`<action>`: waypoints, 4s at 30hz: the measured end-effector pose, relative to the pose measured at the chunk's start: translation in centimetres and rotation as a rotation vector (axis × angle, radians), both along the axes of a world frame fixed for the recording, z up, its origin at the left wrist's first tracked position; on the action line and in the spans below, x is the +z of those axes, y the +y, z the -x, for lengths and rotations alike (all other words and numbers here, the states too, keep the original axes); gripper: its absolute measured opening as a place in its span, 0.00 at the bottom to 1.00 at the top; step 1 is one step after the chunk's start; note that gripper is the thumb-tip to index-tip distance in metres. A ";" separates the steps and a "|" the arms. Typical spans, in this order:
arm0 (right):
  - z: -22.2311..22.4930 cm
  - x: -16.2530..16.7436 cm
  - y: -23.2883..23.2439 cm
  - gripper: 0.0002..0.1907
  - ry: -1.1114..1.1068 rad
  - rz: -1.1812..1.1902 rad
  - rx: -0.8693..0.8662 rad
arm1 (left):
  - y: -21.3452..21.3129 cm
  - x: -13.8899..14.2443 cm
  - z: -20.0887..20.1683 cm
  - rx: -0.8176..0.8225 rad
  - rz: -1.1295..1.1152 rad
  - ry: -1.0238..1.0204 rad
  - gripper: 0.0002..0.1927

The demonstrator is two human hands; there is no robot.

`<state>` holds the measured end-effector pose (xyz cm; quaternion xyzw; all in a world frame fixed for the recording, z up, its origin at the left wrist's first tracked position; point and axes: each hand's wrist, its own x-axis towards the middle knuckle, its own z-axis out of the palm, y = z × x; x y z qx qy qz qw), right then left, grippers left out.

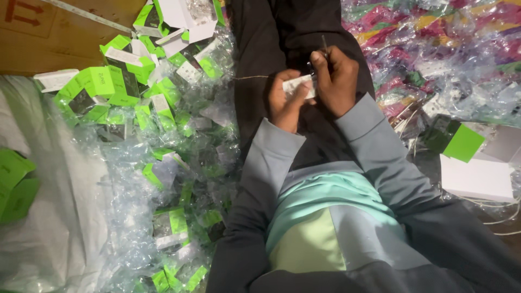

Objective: The person sits on the floor and repeatedly picks up small white electronic components, places them into clear plastic bags, and sets the bags aside. The person handles the components one at a time, using both hands to open the bags and insert the items.

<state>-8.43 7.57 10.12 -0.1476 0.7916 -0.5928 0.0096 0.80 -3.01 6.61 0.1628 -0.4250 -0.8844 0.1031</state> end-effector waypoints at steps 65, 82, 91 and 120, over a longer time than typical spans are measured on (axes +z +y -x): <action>-2.3 2.2 1.6 0.01 0.165 -0.225 0.157 | -0.7 -0.7 -0.3 0.077 -0.002 0.096 0.24; -2.6 2.1 1.4 0.05 0.201 -0.338 0.168 | 0.1 -0.2 -0.5 0.094 0.240 0.108 0.18; -2.0 0.9 1.7 0.10 -0.153 -0.024 0.136 | 0.4 0.3 -0.3 0.093 0.324 0.088 0.22; -1.3 1.8 1.1 0.13 -0.188 -0.015 0.210 | -1.6 0.5 0.7 -0.028 -0.107 -0.006 0.09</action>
